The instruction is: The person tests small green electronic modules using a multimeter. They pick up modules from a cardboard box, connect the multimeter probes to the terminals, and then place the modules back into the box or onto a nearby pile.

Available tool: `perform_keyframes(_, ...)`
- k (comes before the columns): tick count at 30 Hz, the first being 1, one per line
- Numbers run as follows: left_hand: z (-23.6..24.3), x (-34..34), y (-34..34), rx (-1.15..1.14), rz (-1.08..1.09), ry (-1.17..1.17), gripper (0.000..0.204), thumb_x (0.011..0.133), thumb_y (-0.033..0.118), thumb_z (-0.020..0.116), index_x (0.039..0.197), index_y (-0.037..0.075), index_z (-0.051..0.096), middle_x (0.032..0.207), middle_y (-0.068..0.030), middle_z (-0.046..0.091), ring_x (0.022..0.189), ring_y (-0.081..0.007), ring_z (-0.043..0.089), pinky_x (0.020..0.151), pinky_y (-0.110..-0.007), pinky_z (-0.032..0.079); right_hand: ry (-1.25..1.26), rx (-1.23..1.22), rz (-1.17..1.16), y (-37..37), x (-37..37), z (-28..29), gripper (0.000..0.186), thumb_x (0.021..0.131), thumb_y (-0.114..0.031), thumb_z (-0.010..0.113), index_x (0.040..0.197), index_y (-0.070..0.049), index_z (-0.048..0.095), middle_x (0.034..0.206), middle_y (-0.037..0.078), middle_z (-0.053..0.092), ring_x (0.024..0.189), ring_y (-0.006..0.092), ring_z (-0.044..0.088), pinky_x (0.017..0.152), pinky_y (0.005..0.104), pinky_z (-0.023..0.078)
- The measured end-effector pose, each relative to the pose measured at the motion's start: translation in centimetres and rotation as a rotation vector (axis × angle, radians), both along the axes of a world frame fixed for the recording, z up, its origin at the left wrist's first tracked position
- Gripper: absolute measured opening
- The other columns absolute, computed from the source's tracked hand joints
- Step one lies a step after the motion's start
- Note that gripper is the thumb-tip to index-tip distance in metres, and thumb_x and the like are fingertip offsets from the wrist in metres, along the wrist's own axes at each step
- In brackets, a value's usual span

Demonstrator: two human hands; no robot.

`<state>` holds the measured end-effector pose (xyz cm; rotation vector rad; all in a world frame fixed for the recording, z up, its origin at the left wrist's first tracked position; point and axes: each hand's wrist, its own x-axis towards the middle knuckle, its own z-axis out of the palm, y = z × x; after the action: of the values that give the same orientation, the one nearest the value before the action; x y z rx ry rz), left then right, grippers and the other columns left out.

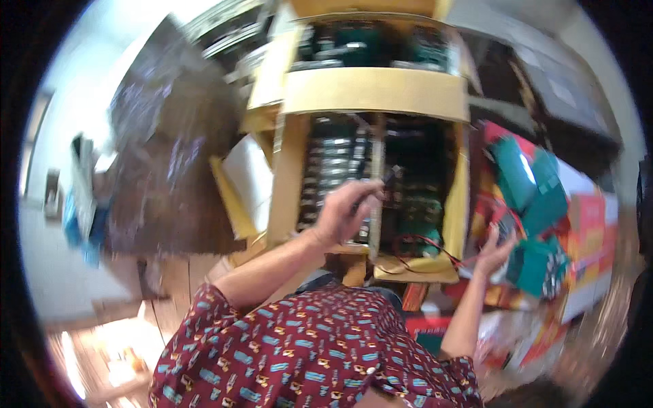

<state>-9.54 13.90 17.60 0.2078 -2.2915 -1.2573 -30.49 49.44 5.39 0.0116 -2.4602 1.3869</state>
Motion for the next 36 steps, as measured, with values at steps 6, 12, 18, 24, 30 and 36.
perform_keyframes(6,-0.2,10.9,1.4,0.036,0.217,0.007,0.029,0.1,0.003,0.064,0.128,0.0,0.066,0.104,-0.0152,0.074,0.096,-0.031,0.072,0.087,-0.039,0.057,0.227,0.677,-0.048,4.9,-4.2,-11.2,0.089,0.082,-0.039,0.091,0.146,0.003,0.047,0.142,0.037,0.056,0.133,0.0538,0.053,0.108,0.0567,0.048)
perform_keyframes(12,-1.3,17.3,1.5,0.097,0.383,-0.017,0.031,0.103,0.006,0.061,0.132,-0.001,0.063,0.106,-0.0168,0.073,0.096,-0.0312,0.072,0.087,-0.04,0.057,-0.271,0.546,-0.077,2.8,-4.1,-7.1,0.072,0.078,-0.037,0.092,0.134,-0.001,0.062,0.121,0.022,0.073,0.112,0.0446,0.068,0.096,0.0541,0.054)
perform_keyframes(18,-1.2,20.0,-2.3,0.199,0.373,0.153,0.031,0.102,0.003,0.059,0.132,-0.002,0.064,0.106,-0.0168,0.073,0.096,-0.0284,0.072,0.086,-0.037,0.058,-0.173,0.087,-0.026,1.0,0.6,1.4,0.072,0.081,-0.032,0.09,0.137,0.005,0.065,0.124,0.018,0.073,0.103,0.0247,0.07,0.093,0.0405,0.055)
perform_keyframes(24,-2.3,25.7,-8.0,0.498,0.298,0.238,0.033,0.108,0.012,0.05,0.133,-0.004,0.063,0.11,-0.0161,0.074,0.1,-0.0215,0.071,0.091,-0.034,0.057,0.061,-0.276,0.216,-7.3,14.2,15.8,0.069,0.093,-0.034,0.078,0.146,0.0,0.051,0.125,0.013,0.066,0.106,0.0197,0.065,0.088,0.0359,0.055)
perform_keyframes(30,-2.3,30.2,-14.4,0.546,0.367,0.257,0.039,0.112,0.023,0.046,0.134,-0.003,0.064,0.109,-0.0135,0.074,0.105,-0.0198,0.068,0.098,-0.036,0.053,-0.152,-0.733,0.401,-16.2,28.7,27.1,0.091,0.089,-0.043,0.075,0.161,-0.004,0.036,0.149,0.022,0.055,0.124,0.0325,0.065,0.096,0.0417,0.06)
perform_keyframes(36,-6.2,32.6,-18.8,0.491,0.335,0.063,0.032,0.112,0.017,0.051,0.133,-0.003,0.064,0.11,-0.0135,0.073,0.106,-0.0199,0.066,0.099,-0.035,0.051,-0.384,-0.995,0.69,-23.3,36.5,28.2,0.103,0.083,-0.042,0.083,0.163,-0.002,0.031,0.154,0.028,0.049,0.123,0.04,0.067,0.091,0.0551,0.066)
